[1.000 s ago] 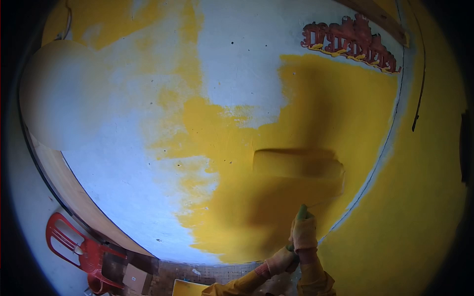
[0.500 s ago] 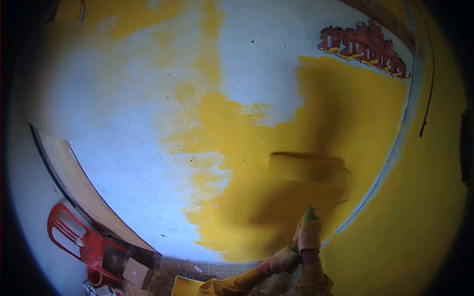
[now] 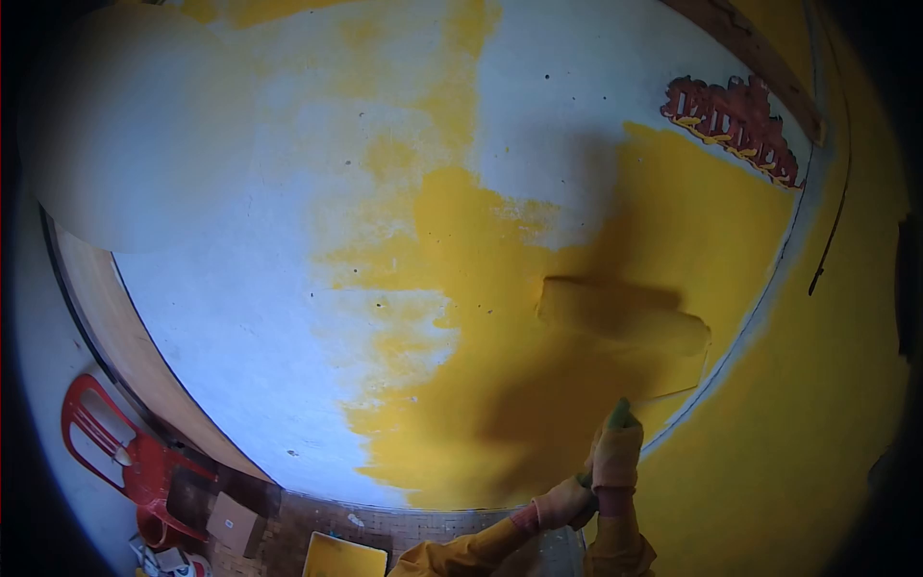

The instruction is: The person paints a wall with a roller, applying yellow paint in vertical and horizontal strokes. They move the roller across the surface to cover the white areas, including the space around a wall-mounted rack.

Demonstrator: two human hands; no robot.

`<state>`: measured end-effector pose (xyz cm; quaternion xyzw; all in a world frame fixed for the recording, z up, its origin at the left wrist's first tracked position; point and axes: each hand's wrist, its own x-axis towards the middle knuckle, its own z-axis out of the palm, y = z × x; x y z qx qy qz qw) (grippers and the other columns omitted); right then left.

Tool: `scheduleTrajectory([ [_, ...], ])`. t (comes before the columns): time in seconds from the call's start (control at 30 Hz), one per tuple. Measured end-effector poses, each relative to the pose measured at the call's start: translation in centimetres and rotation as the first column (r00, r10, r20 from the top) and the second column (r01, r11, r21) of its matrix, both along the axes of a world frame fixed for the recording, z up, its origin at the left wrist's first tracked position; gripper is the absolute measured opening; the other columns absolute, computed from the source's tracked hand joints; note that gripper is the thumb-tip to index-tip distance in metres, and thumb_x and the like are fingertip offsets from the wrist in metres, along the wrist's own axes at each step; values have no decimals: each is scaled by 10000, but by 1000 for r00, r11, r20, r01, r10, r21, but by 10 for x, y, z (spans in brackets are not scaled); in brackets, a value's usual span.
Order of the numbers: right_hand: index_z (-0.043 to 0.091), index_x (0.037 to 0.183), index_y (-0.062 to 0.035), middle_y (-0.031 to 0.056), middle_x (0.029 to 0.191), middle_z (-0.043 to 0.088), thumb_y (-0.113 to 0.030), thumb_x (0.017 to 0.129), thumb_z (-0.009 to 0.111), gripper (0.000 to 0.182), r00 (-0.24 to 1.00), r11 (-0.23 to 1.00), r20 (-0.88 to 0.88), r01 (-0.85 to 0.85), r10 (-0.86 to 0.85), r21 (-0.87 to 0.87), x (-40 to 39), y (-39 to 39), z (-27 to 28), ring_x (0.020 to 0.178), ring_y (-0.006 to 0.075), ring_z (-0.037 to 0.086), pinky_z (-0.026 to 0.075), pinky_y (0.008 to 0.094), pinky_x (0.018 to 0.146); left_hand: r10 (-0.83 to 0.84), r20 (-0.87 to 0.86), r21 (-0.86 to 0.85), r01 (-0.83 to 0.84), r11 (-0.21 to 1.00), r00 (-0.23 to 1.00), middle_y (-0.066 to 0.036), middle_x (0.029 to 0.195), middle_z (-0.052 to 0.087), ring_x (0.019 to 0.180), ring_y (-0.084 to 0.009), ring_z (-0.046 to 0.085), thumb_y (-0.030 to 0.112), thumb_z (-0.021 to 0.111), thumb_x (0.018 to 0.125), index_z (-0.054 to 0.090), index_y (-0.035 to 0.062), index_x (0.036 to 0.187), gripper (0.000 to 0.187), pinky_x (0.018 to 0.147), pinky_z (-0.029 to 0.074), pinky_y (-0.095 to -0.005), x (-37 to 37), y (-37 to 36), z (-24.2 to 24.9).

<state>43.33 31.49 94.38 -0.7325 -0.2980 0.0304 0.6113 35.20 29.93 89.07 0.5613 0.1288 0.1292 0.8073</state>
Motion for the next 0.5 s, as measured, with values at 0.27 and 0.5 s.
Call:
scheduleTrajectory([
  [0.27,329,499,-81,2,379,299,-415,857,343,490,948,982,-281,-177,151,-69,-13,-15,6,270,124,293,228,260,265,45,5,-90,-44,995,999,8,477,420,324,-78,347,265,453,797,513,85,846,196,307,254,-227,-10,-8,2],
  [0.5,243,492,-147,-36,387,203,-458,839,362,481,761,880,-446,-371,472,298,-12,4,25,277,83,181,114,240,270,285,-171,337,-216,917,943,-49,510,515,395,-137,481,285,522,751,553,45,746,243,383,355,-276,-11,15,7],
])
